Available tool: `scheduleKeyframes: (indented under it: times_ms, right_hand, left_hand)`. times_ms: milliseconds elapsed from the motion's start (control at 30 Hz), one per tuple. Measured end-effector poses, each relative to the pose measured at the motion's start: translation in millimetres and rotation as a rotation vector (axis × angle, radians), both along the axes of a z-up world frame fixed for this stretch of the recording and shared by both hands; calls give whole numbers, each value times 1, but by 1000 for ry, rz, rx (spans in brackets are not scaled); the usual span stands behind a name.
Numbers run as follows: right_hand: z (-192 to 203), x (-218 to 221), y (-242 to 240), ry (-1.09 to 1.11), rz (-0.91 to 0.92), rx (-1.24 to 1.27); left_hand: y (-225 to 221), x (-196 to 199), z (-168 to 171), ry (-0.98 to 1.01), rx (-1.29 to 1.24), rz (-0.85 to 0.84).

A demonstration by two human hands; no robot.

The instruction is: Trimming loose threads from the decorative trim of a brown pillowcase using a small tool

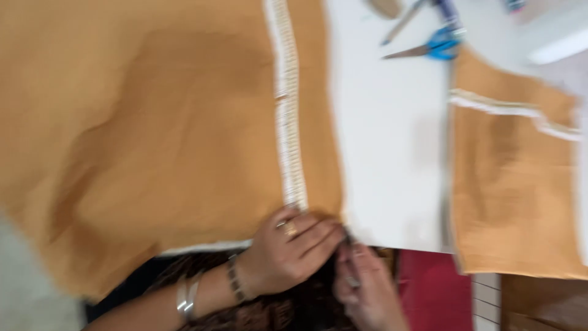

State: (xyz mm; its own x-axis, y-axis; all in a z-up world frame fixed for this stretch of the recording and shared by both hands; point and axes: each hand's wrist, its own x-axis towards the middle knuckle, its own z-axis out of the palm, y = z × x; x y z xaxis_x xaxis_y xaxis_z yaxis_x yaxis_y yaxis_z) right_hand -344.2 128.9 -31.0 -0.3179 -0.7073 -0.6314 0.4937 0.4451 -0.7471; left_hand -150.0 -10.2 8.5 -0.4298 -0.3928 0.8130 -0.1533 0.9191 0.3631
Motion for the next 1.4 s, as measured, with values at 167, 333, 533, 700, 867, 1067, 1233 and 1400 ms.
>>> scheduleKeyframes:
  times_ms: [167,333,533,700,867,1067,1233,1400]
  right_hand:
    - [17,15,-14,-55,103,22]
    - [42,21,-30,-24,173,13]
    - [27,17,-24,-63,176,10]
    - [-14,-4,-6,-132,171,34]
    - [20,4,2,-51,138,-199]
    - [56,16,-16,1053,276,-285]
    - [65,25,-31,1058,295,-367]
    - [61,23,-31,1294,365,-419]
  left_hand:
    - [-1,-5,-7,-56,-66,67]
    - [-2,-11,-25,-24,-165,139]
    - [0,-9,-26,-28,-181,110]
    - [5,0,-16,-68,-118,2]
    - [9,6,3,-55,-87,51]
    - [16,13,12,-44,-96,75]
    - [17,16,11,-54,-94,97]
    - [18,17,7,-56,-55,113]
